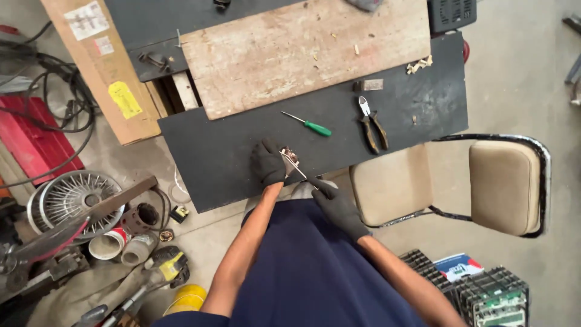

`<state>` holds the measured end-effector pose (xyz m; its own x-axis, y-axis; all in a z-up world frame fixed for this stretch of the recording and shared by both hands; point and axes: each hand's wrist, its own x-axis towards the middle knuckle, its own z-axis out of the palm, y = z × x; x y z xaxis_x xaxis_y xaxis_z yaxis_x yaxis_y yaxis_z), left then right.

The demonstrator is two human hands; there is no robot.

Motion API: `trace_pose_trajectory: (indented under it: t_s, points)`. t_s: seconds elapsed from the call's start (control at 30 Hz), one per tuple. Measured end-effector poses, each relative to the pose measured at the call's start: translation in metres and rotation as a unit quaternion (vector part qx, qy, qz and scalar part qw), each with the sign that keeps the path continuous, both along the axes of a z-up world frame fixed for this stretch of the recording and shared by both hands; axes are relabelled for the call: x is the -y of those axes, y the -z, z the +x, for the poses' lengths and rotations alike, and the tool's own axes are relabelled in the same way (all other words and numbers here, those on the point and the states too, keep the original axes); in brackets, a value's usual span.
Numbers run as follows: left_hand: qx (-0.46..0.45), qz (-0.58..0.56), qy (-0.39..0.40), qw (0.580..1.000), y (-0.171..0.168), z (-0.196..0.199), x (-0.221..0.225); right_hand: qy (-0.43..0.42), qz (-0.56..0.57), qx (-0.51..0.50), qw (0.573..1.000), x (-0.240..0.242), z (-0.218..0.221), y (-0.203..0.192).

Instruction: Repairing a motor stator by manipulating wires and components with pliers and a screwdriver

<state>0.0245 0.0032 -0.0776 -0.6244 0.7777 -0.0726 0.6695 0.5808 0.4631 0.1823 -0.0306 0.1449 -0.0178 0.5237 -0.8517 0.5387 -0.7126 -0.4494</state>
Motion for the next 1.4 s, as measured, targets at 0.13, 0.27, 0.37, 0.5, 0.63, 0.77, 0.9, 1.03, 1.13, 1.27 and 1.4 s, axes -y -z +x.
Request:
trace_pose_trajectory:
  t_s: [0.13,0.27,0.37,0.5,0.63,0.77,0.9,1.03,1.13,1.27,1.4]
  points:
    - [0.001,0.0,-0.013,1.0,0.0,0.001,0.0,-0.004,-0.026,0.099,0.995,0.017,-0.029,-0.008]
    - [0.01,0.033,-0.009,0.999,-0.015,0.002,-0.004,0.073,-0.011,0.084,0.994,0.017,-0.048,-0.021]
    - [0.004,0.047,-0.006,0.999,0.001,0.0,0.004,0.094,0.004,0.081,0.992,0.03,-0.041,-0.01]
    - [-0.076,0.051,0.064,0.994,0.012,-0.006,0.004,0.055,0.028,-0.004,0.998,0.007,-0.001,0.003]
    - [0.01,0.066,-0.015,0.998,0.005,-0.002,0.001,0.005,0.032,-0.026,0.999,-0.031,0.006,-0.026]
    - [0.042,0.065,-0.059,0.995,0.004,0.004,0.001,-0.048,0.033,0.001,0.998,-0.029,0.008,0.001]
    - [0.081,0.065,-0.087,0.991,0.026,-0.007,0.006,-0.033,0.029,0.038,0.998,0.005,0.007,0.024]
    - [-0.009,0.067,-0.033,0.997,-0.013,0.009,0.003,-0.022,-0.004,0.063,0.998,0.02,-0.012,0.026]
    - [0.025,0.073,-0.066,0.995,-0.014,0.007,0.0,0.053,-0.028,0.032,0.998,0.006,-0.042,0.019]
    - [0.049,0.081,-0.005,0.996,-0.034,0.011,0.011,0.056,0.01,0.013,0.998,0.013,-0.059,0.044]
    - [-0.005,0.019,0.114,0.993,0.057,-0.002,0.035,0.073,-0.031,0.073,0.994,0.013,-0.031,0.006]
